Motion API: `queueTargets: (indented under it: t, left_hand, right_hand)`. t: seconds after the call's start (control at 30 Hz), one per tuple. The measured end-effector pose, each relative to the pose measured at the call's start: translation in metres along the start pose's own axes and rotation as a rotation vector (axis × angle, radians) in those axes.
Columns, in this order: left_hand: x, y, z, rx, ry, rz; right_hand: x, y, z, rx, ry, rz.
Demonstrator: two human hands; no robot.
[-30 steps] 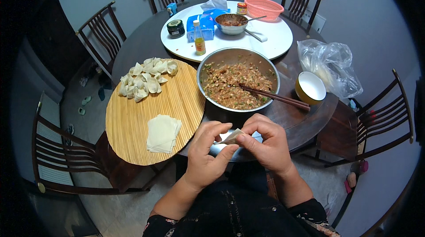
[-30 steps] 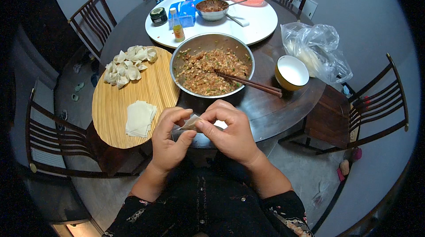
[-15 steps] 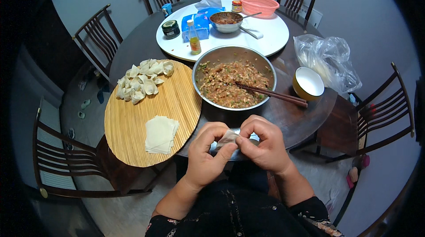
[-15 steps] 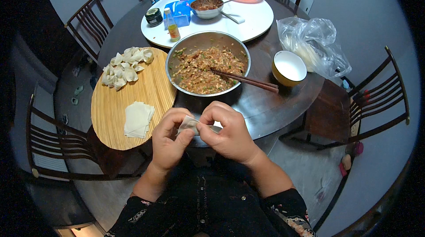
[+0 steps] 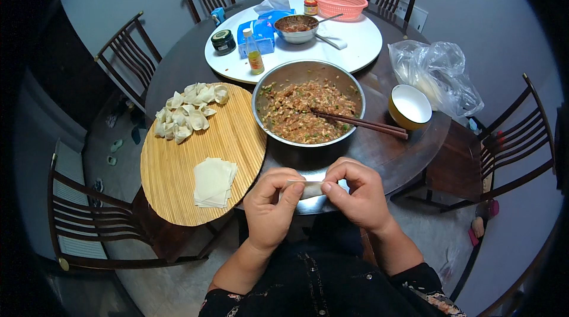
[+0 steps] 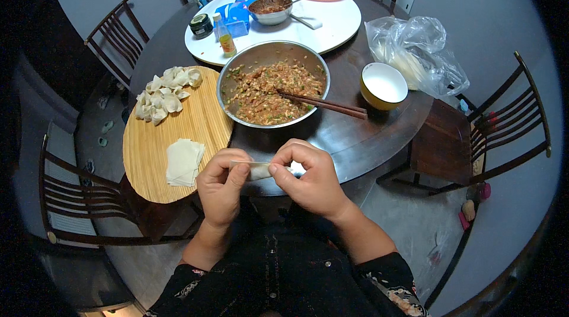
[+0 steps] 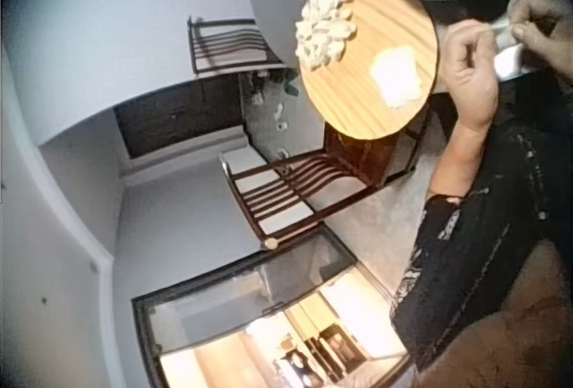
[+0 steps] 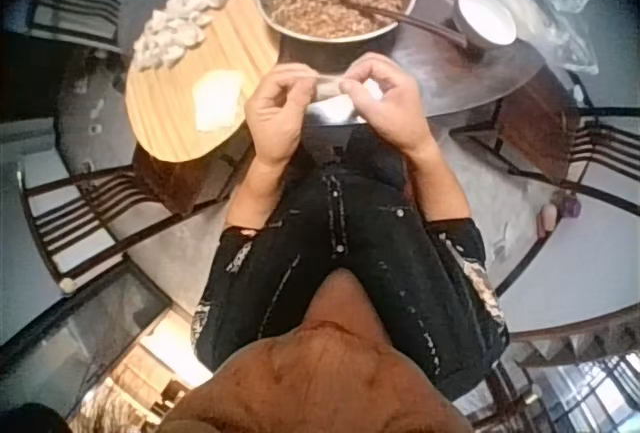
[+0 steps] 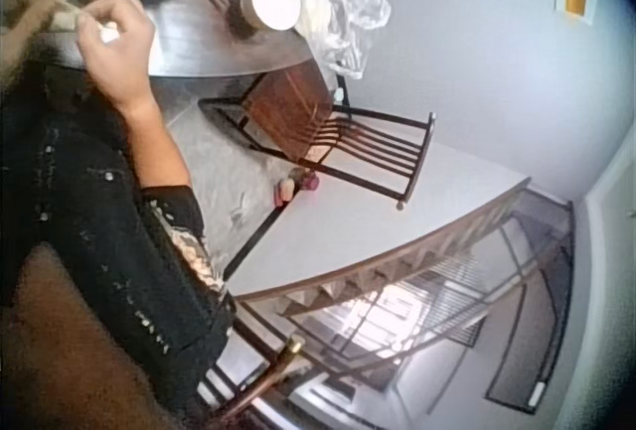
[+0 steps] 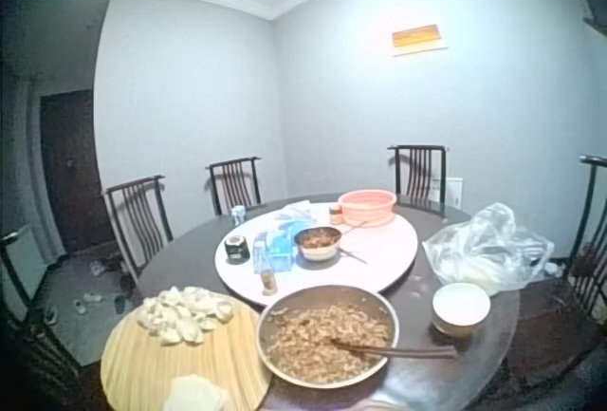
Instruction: The person repeatedly places filling onto square dumpling wrappers, folds and seals them into dumplings, and arranges the finished dumplings on a round bamboo tray. The person uses chopsticks to transfer filling from a large metal bowl and handles the wrappers by hand.
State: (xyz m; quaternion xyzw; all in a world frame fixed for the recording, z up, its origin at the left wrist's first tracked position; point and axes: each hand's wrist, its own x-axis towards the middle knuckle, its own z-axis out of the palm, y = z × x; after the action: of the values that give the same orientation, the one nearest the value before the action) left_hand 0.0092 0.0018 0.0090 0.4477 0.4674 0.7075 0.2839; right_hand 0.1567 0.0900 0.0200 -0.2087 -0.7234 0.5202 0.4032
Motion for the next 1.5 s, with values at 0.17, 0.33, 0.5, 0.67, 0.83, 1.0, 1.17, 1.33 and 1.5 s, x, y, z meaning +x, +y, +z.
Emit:
queueTargets:
  t: [0.17, 0.33, 0.5, 0.67, 0.83, 1.0, 1.17, 1.33, 1.5]
  left_hand:
    - [0.001, 0.017, -0.001, -0.140, -0.140, -0.352]
    - [0.001, 0.009, -0.005, 0.022, -0.126, -0.152]
    - [-0.002, 0.006, -0.001, 0.029, -0.059, -0.098]
    - [-0.006, -0.002, 0.000, -0.093, -0.019, -0.208]
    - [-0.007, -0.005, 0.003, -0.177, -0.012, -0.265]
    - [-0.008, -0.003, 0.005, -0.262, -0.061, -0.384]
    - [-0.008, -0.006, 0.004, -0.194, -0.019, -0.331]
    - [-0.009, -0.005, 0.007, -0.063, -0.046, -0.245]
    - [-0.010, -0.006, 0.007, -0.110, -0.003, -0.358]
  right_hand:
    - [0.000, -0.006, 0.002, -0.164, -0.033, -0.151]
    - [0.001, -0.010, 0.003, -0.052, -0.010, -0.065]
    - [-0.004, 0.002, 0.000, -0.066, -0.001, -0.067]
    - [-0.001, 0.002, -0.001, -0.035, -0.013, -0.060]
    - [0.002, 0.003, 0.003, 0.014, 0.017, -0.038]
    - [0.000, 0.005, -0.003, -0.098, 0.006, -0.098]
    - [0.002, 0.008, 0.002, 0.016, 0.016, -0.041]
    - [0.003, 0.008, 0.009, -0.108, 0.040, -0.156]
    - [0.004, 0.010, 0.009, -0.101, 0.025, -0.105]
